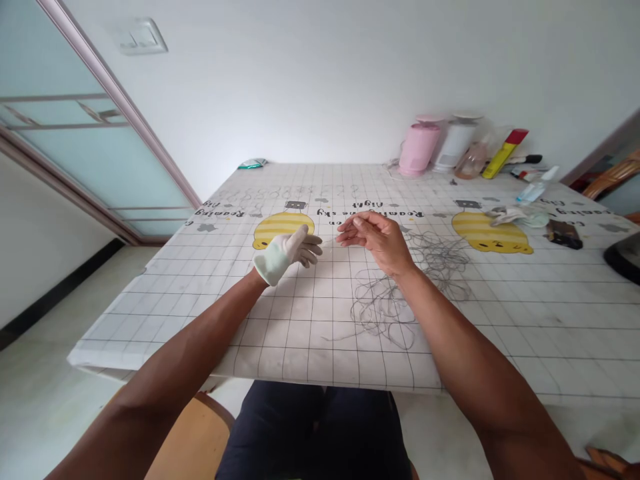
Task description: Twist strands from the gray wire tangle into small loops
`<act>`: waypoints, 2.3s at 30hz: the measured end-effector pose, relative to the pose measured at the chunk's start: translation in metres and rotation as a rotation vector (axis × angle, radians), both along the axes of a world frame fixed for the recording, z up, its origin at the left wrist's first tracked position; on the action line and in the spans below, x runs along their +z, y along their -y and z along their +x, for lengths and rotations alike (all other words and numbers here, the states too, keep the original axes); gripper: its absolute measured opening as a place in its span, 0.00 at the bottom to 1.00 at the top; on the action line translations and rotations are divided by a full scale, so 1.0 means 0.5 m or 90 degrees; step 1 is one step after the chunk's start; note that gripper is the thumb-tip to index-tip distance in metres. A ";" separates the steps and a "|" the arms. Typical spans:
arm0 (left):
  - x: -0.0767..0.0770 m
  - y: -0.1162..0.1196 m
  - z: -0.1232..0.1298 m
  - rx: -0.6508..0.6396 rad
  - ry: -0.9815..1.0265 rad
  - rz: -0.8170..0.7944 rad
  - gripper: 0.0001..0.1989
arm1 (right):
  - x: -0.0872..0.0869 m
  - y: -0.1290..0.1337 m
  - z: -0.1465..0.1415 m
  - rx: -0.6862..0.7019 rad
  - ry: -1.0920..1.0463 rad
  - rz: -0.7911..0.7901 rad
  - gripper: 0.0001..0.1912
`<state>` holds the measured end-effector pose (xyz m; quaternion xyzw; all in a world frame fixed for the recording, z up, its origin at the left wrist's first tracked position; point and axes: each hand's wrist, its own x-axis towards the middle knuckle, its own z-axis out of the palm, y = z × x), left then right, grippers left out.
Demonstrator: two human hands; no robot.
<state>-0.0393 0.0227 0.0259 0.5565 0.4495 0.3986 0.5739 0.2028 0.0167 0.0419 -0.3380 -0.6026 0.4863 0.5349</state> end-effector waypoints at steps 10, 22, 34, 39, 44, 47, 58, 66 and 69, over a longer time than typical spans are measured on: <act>0.004 0.000 0.001 -0.057 0.134 -0.116 0.31 | -0.030 -0.009 -0.018 -0.021 -0.066 -0.033 0.24; -0.001 -0.024 0.008 0.037 0.261 -0.244 0.13 | -0.049 0.007 -0.047 0.027 -0.067 -0.057 0.21; -0.016 -0.015 0.028 0.138 0.296 -0.168 0.24 | -0.059 0.017 -0.074 0.035 -0.106 -0.090 0.20; -0.015 -0.020 0.023 0.104 0.266 -0.177 0.35 | -0.054 0.015 -0.066 0.007 -0.126 -0.087 0.19; 0.013 0.003 0.009 0.202 0.008 0.081 0.22 | -0.043 0.007 -0.051 -0.027 -0.159 -0.073 0.18; 0.024 0.016 -0.001 0.259 -0.230 0.344 0.20 | -0.035 0.004 -0.043 -0.048 -0.177 -0.067 0.17; -0.020 -0.027 -0.029 0.043 -0.583 0.633 0.20 | -0.041 0.007 -0.049 -0.045 -0.179 -0.068 0.16; -0.055 -0.007 0.016 0.263 -0.639 0.531 0.14 | -0.049 0.040 -0.098 -0.019 -0.146 -0.051 0.16; -0.056 0.000 0.029 0.291 -0.650 0.505 0.13 | -0.047 0.043 -0.102 -0.037 -0.141 -0.031 0.16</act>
